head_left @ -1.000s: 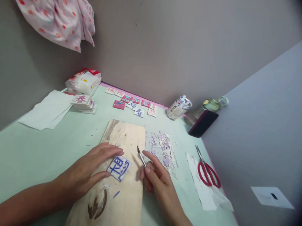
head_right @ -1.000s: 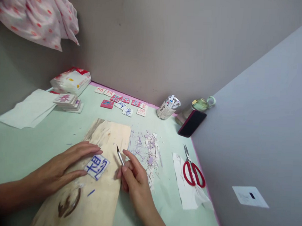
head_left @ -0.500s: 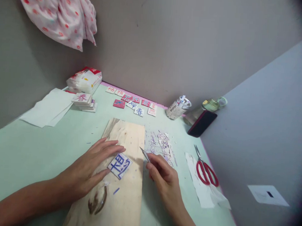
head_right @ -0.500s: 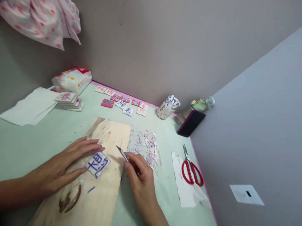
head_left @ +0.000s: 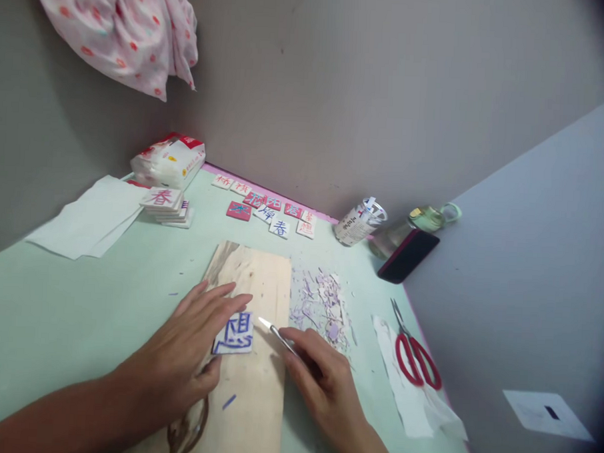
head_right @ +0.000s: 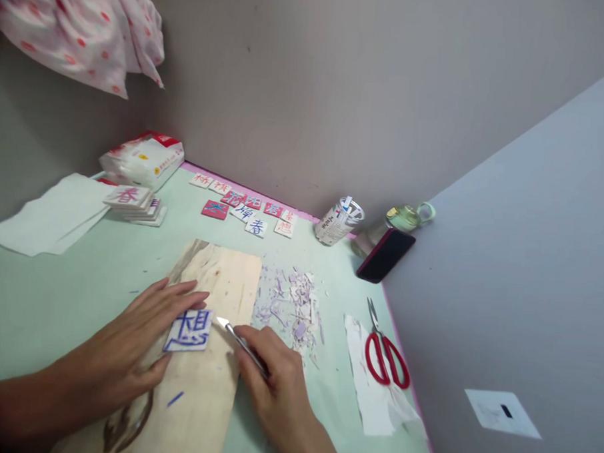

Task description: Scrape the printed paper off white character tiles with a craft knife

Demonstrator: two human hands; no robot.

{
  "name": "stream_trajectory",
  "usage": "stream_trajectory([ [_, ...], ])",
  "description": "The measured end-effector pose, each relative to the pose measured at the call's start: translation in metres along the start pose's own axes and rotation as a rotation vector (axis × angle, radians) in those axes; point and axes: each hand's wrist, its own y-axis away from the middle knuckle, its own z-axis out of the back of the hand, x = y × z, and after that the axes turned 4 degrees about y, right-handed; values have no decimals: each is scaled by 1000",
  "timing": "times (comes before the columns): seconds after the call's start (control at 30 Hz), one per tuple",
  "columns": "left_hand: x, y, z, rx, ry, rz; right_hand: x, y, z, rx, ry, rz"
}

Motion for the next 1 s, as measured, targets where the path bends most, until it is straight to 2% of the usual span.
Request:
stream_trajectory([
  [0.2,9,3,1,-33,26,58,-1,4,-2,86,-22,-1],
  [0.37,13,-1,-2,-26,36,66,-1,2,-5,124,59,-5],
  [0.63,12,-2,-6,-67,54,65,4,3,-11,-72,258,257],
  [1.0,14,-1,-4,-22,29,58,8,2,-15,-138,328,305],
])
